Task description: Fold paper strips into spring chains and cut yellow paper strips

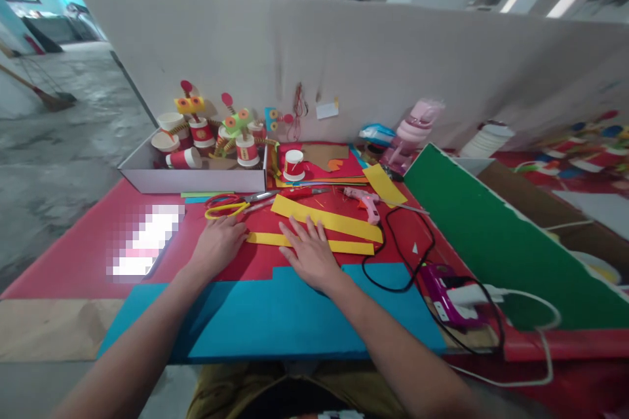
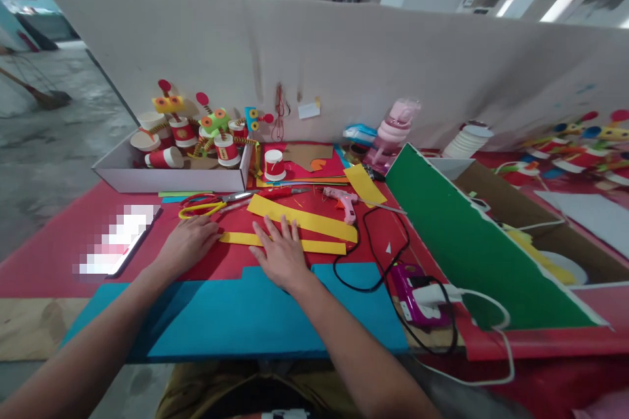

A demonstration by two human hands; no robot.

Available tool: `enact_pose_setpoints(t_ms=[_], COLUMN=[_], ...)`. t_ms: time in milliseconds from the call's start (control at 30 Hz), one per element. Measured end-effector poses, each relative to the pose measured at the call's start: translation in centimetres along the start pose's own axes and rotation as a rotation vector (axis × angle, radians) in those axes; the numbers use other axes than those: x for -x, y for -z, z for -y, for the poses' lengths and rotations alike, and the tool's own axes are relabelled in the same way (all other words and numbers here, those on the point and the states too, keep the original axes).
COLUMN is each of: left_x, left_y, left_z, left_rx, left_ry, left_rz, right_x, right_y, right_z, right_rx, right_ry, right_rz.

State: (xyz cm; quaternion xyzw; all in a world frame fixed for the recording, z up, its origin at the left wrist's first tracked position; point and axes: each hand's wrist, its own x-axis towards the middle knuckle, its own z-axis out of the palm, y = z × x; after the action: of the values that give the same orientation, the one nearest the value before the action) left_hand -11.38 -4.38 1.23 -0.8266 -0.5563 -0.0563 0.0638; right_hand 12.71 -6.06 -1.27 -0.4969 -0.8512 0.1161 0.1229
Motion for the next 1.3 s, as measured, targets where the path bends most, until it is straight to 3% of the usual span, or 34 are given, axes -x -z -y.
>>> enact_pose_setpoints(t_ms=[133,233,367,533,833,1300], left_x=[0.6,1.5,2.9,3.9,4.1,4.1], left_y=[0.5,1.1,0.7,-0.2,0.0,-1.2], left_z=[-0.2,-1.4,-3.2,-3.6,-3.4,-3.6], left_rx=[0.020,0.053,0.049,0.043,0.094,0.045], left_ry=[0.046,-0.072,-0.255,-0.254,-0.282,-0.319], left_rz=[-0.113,-0.189,-0.110,-0.086,-0.144,-0.171], right_x=[0.1,0.2,0.5,0.6,0.6,0.6], right_y=[0.2,0.1,-0.1,-0.2,-0.2,0.5], right_z=[-0.8,-1.0,-1.0,-1.4,-1.5,-1.7], right_rx=[0.006,0.013,0.012,0.009,0.014,-0.105], right_ry=[0.121,0.139,0.177,0.213,0.228,0.199], right_rz=[0.066,0.056,0.025,0.008,0.003,0.071])
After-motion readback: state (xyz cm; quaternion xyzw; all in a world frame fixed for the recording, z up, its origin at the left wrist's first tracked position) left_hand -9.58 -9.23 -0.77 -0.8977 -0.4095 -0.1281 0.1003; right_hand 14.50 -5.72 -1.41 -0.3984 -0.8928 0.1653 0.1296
